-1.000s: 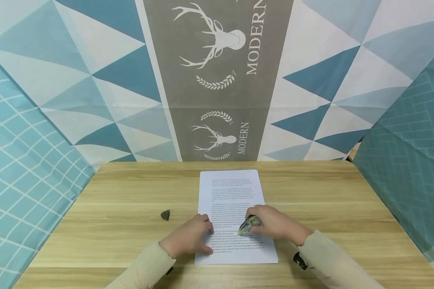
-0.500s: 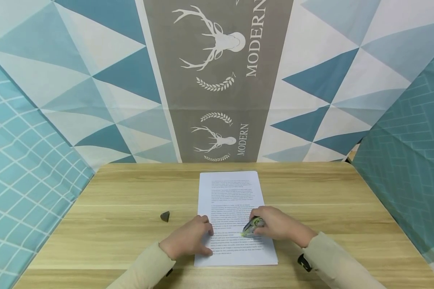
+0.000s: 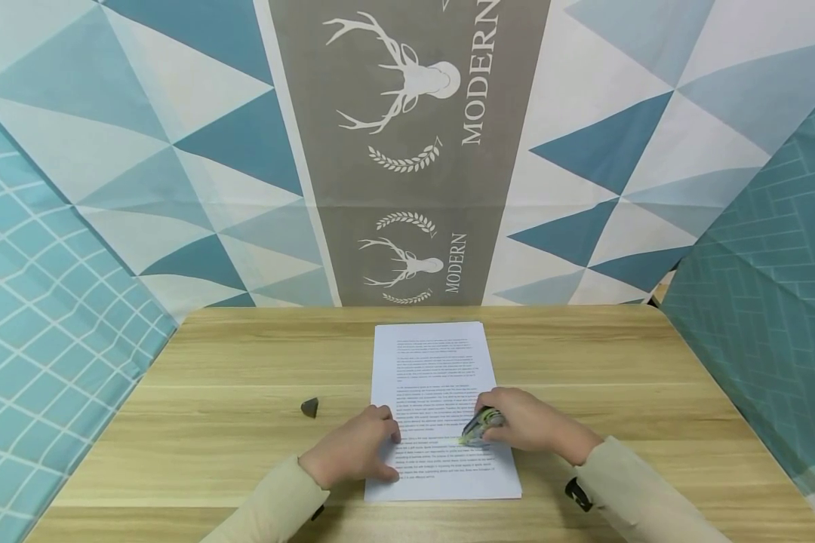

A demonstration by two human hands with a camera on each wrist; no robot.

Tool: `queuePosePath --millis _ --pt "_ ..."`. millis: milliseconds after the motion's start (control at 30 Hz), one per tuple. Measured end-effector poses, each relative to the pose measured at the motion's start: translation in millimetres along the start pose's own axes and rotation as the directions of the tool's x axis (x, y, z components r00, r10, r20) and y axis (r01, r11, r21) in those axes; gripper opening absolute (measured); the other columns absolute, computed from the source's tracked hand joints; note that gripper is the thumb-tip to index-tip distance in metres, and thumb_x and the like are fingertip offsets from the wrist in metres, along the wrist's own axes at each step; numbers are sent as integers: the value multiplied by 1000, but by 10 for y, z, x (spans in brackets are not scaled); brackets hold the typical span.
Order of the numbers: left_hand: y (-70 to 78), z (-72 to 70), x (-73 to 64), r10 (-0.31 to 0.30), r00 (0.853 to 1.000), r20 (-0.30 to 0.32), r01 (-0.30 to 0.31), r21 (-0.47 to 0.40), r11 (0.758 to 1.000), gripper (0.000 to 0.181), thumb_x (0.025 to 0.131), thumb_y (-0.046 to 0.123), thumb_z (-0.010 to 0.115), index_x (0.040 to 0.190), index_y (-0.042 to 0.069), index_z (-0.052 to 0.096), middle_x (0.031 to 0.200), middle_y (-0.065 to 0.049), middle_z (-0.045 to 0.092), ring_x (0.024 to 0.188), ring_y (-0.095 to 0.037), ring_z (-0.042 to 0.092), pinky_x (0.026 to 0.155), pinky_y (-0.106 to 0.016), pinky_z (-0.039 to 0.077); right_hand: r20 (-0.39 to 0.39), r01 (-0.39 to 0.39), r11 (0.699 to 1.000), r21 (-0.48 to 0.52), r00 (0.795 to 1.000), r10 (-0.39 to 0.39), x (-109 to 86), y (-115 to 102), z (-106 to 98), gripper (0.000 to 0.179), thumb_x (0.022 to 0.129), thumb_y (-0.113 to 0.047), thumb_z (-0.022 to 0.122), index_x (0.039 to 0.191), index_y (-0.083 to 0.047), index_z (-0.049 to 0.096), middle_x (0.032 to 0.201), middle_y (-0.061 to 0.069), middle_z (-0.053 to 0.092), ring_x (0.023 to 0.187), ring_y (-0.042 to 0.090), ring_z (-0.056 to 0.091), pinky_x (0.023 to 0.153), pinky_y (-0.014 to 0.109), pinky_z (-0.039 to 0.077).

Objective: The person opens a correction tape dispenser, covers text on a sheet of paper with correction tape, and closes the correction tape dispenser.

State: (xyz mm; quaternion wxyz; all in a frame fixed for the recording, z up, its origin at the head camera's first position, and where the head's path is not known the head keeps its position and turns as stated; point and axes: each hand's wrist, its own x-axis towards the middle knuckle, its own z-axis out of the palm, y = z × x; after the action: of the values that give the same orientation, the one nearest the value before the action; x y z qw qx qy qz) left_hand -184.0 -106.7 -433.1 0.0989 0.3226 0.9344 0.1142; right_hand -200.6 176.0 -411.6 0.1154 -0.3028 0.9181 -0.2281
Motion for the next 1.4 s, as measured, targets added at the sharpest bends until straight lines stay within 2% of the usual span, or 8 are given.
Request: queuePosePath --millis 400,633,867,1400 --pt "8 -6 -14 14 1000 -1 -14 3 1000 41 64 33 81 94 7 68 94 2 56 84 -10 47 78 -24 46 -7 -14 1000 -7 1000 14 -73 64 -32 15 79 -15 71 90 -15 60 86 -7 59 75 5 48 66 22 41" --pt "7 -16 -14 18 1000 -12 -18 1 1000 41 64 31 81 94 7 68 93 1 55 84 -11 46 79 -24 46 -1 -58 998 -14 998 58 -77 113 -38 16 80 -17 71 91 -17 61 89 -8 59 77 7 49 68 22 41" --pt "7 -18 -9 12 1000 -7 -12 -3 1000 42 64 32 81 95 7 68 93 2 54 84 -10 45 79 -25 46 3 -46 999 1 999 46 -100 119 -80 16 79 -17 73 90 -17 61 87 -8 58 75 6 48 66 23 39" --pt "-9 10 19 10 1000 -2 -10 3 1000 43 64 34 81 95 8 68 93 3 55 84 -10 46 79 -25 46 3 -85 996 3 996 85 -160 218 -95 15 79 -17 72 90 -18 61 89 -9 59 76 6 48 68 23 40"
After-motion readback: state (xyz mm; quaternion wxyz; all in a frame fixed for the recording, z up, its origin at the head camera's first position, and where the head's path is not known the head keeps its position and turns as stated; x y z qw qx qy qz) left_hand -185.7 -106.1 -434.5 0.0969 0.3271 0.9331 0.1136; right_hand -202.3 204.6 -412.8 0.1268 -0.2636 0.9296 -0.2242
